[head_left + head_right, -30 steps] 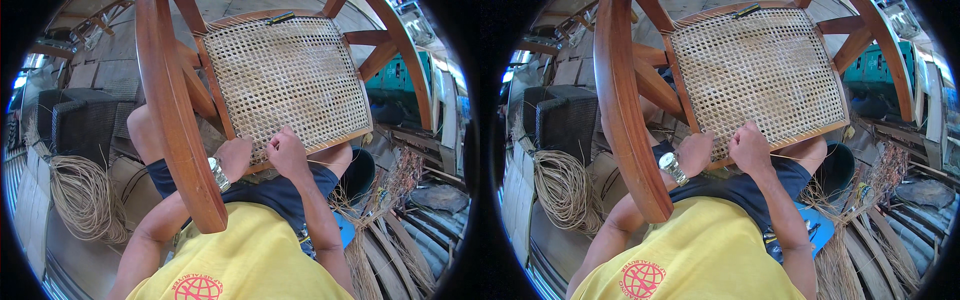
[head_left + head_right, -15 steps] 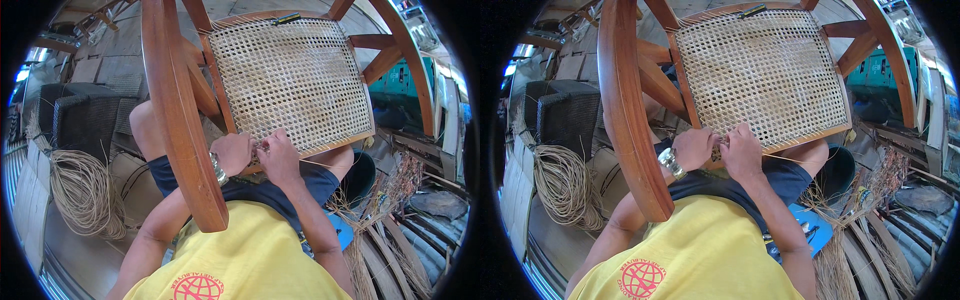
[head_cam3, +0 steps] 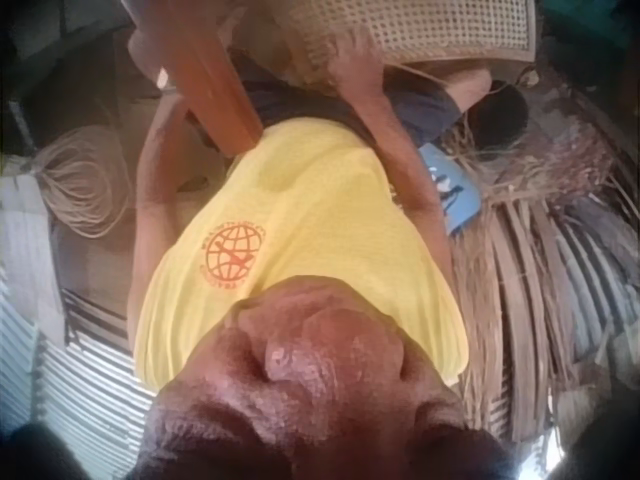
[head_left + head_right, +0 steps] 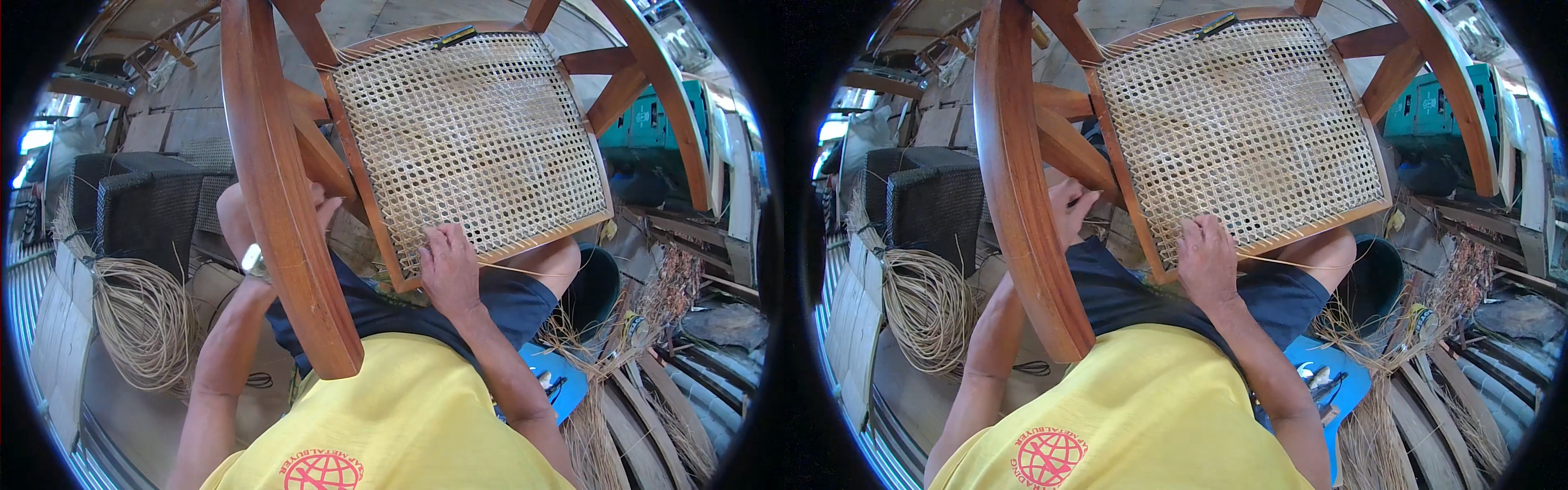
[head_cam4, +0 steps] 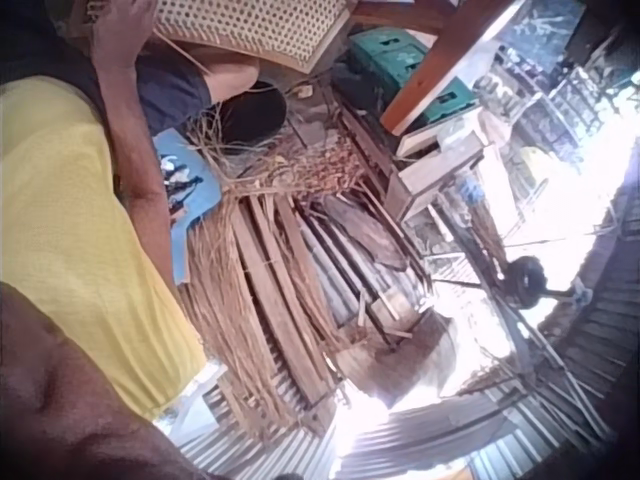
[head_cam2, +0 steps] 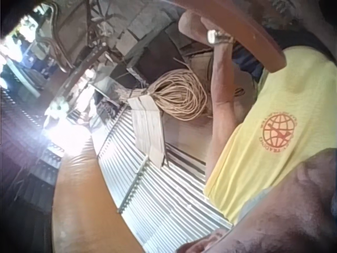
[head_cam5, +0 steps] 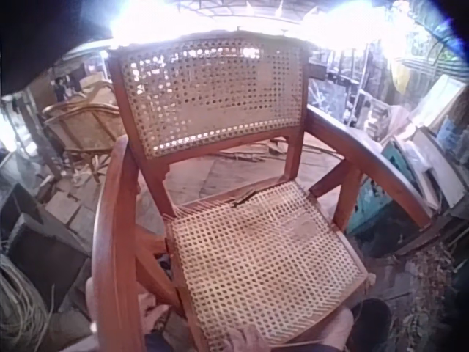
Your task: Repairing or weaving the seat of a wooden chair using natural fibers.
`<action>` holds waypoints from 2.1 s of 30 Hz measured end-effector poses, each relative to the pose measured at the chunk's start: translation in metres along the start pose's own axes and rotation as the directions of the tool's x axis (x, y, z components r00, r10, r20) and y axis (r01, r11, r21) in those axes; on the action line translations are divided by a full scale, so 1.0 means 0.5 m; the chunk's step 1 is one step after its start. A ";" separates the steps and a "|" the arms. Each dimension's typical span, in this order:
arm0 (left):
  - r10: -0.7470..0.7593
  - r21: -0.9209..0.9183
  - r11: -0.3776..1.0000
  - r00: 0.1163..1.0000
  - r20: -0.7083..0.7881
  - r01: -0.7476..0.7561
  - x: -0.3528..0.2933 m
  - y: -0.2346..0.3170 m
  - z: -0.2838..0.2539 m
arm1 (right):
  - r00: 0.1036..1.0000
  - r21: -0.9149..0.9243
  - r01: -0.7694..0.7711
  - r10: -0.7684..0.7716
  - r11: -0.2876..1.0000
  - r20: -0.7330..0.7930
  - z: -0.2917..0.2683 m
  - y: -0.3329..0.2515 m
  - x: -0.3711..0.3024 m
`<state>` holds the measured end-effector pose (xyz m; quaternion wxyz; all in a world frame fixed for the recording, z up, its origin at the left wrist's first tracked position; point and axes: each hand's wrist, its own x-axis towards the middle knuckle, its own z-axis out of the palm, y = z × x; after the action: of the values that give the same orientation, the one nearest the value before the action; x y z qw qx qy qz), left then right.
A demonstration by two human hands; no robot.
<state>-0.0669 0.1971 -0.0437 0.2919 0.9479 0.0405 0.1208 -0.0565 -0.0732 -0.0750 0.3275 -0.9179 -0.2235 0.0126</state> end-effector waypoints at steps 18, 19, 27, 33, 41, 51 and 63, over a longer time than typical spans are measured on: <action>-0.144 -0.009 0.988 0.940 0.310 0.154 -0.057 0.107 0.076 | 0.999 0.154 0.049 -0.051 0.987 0.012 0.033 0.005 0.033; -0.147 -0.011 0.987 0.941 0.303 0.158 -0.051 0.116 0.070 | 0.998 0.139 -0.058 0.056 0.989 0.013 0.029 0.008 0.032; -0.174 0.151 0.982 0.862 0.476 0.115 -0.026 0.147 0.073 | 0.981 0.084 -0.157 0.145 0.984 0.127 0.000 0.013 0.044; -0.200 0.317 0.948 0.796 0.572 0.011 0.000 0.177 0.083 | 0.968 0.074 -0.107 0.087 0.991 0.236 -0.026 0.021 0.064; -0.185 0.305 0.952 0.787 0.588 -0.005 0.010 0.174 0.136 | 0.941 0.060 -0.149 0.123 0.987 0.315 -0.033 0.044 0.078; -0.195 0.238 0.966 0.881 0.430 0.098 -0.065 0.155 0.149 | 0.902 -0.067 -0.053 0.077 0.996 0.425 -0.040 0.022 0.112; -0.121 0.144 0.988 0.838 0.532 0.051 0.008 0.134 0.107 | 0.951 -0.157 -0.065 0.108 0.986 0.288 -0.016 -0.026 0.043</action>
<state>-0.0491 0.1132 -0.0479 0.2374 0.9570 0.0066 -0.1664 -0.0409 -0.0600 -0.0579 0.2219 -0.9361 -0.2297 0.1477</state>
